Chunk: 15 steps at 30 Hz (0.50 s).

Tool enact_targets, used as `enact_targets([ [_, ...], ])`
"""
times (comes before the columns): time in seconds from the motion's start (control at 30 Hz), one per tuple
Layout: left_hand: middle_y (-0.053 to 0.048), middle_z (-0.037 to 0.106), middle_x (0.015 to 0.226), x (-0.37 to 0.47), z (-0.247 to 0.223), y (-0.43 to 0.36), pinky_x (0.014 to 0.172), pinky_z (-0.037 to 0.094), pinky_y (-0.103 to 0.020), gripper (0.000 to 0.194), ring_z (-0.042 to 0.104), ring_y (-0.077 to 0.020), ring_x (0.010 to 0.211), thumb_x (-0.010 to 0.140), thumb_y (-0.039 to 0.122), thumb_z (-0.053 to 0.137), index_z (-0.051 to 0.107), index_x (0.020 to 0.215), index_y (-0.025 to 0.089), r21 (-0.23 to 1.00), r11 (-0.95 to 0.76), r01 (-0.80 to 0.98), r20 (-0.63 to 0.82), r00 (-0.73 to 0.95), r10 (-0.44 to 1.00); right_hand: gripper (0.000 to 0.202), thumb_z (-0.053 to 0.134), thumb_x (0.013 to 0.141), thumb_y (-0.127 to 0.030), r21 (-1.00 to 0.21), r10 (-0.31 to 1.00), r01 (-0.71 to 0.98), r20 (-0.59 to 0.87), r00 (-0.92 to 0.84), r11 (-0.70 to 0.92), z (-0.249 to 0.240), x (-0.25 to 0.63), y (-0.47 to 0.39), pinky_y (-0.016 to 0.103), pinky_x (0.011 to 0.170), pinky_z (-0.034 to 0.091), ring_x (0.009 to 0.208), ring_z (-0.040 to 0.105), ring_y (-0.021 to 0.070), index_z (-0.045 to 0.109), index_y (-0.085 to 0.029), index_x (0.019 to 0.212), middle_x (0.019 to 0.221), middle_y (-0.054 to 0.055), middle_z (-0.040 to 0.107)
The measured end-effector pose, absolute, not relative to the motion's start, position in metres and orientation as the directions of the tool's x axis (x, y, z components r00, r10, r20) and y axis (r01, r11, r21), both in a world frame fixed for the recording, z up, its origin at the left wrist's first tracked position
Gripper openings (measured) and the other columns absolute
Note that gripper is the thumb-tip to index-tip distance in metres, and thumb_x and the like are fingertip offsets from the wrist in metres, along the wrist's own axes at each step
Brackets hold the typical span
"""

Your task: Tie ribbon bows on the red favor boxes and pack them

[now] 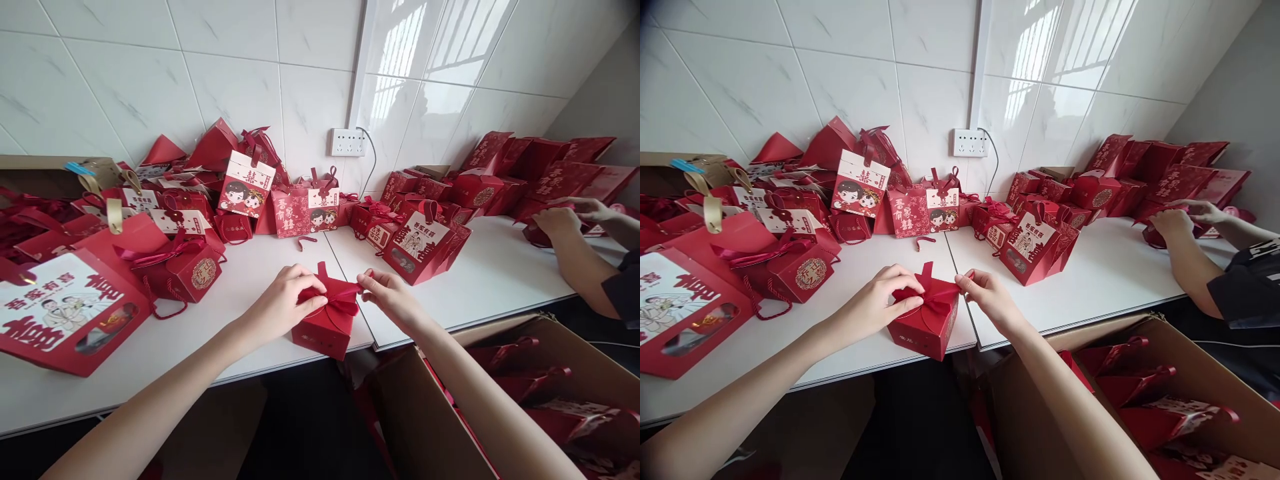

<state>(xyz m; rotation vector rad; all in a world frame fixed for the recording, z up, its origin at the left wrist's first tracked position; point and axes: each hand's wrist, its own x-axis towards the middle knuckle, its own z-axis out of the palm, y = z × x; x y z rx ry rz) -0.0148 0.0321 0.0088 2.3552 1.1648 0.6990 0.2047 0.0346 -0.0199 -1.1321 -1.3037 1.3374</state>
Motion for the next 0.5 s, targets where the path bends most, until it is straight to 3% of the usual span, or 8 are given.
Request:
enact_targets([
  [0.27,-0.003,0.056,0.097,-0.015,0.010,0.037,0.089,0.046,-0.034,0.015,0.050,-0.0185,0.101,0.085,0.023,0.054,0.063,0.098,0.023,0.488,-0.691,0.534,0.297,0.643,0.706,0.038,0.072,0.065,-0.048,-0.996,0.985,-0.081,0.061,-0.160,0.048,-0.024,0.201,0.052,0.025,0.056,0.029,0.054,0.038,0.0080,0.049,-0.017,0.062,0.057,-0.005,0.046],
  [0.5,0.000,0.062,0.088,-0.015,0.008,0.039,0.091,0.038,-0.033,0.013,0.053,-0.0151,0.091,0.087,0.018,0.053,0.064,0.094,0.021,0.406,-0.780,0.476,0.354,0.705,0.614,0.037,0.071,0.067,-0.047,-0.992,0.978,-0.122,0.052,-0.204,0.027,-0.020,0.195,0.057,0.025,0.061,0.034,0.058,0.040,0.0081,0.050,-0.017,0.061,0.061,-0.004,0.046],
])
